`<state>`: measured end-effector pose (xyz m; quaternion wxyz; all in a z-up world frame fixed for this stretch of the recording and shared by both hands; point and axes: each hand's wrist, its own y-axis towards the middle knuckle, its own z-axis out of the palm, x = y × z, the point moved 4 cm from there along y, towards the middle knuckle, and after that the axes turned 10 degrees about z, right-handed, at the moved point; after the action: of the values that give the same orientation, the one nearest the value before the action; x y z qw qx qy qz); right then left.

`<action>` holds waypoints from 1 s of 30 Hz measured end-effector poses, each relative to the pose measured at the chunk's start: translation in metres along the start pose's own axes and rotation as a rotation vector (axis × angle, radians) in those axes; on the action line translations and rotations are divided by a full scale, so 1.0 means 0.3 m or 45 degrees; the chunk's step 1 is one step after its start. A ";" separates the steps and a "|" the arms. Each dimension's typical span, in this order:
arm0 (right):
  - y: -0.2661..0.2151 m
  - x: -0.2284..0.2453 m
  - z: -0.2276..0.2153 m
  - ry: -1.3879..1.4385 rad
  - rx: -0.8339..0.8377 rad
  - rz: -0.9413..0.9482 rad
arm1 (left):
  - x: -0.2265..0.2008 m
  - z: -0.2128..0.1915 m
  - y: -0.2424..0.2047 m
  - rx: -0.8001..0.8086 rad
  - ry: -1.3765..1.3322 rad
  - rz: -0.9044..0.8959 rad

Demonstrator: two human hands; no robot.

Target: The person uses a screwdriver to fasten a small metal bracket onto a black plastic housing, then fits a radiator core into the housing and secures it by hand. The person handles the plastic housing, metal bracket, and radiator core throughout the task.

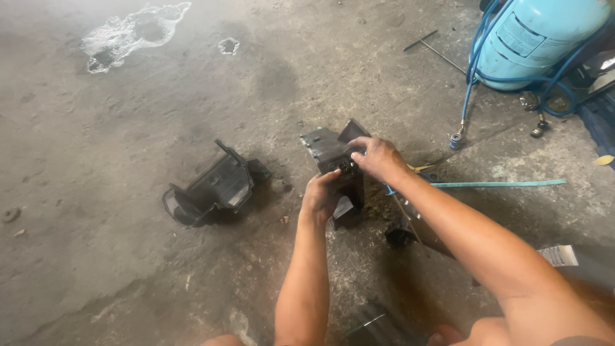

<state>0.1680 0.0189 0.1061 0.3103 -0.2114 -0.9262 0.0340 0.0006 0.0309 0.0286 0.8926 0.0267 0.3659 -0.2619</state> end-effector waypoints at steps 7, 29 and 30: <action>-0.047 -0.009 0.005 -0.193 0.189 0.093 | 0.054 -0.084 0.044 0.030 -0.214 -0.081; -0.054 0.014 0.040 -0.114 -0.076 -0.095 | 0.072 -0.094 0.062 -0.088 -0.218 -0.003; -0.048 0.006 0.038 -0.102 -0.016 -0.046 | 0.071 -0.090 0.059 -0.085 -0.231 -0.004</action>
<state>0.1546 0.0072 0.1008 0.2722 -0.1953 -0.9417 0.0310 0.0046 0.0432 -0.0080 0.9221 -0.0276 0.2921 -0.2523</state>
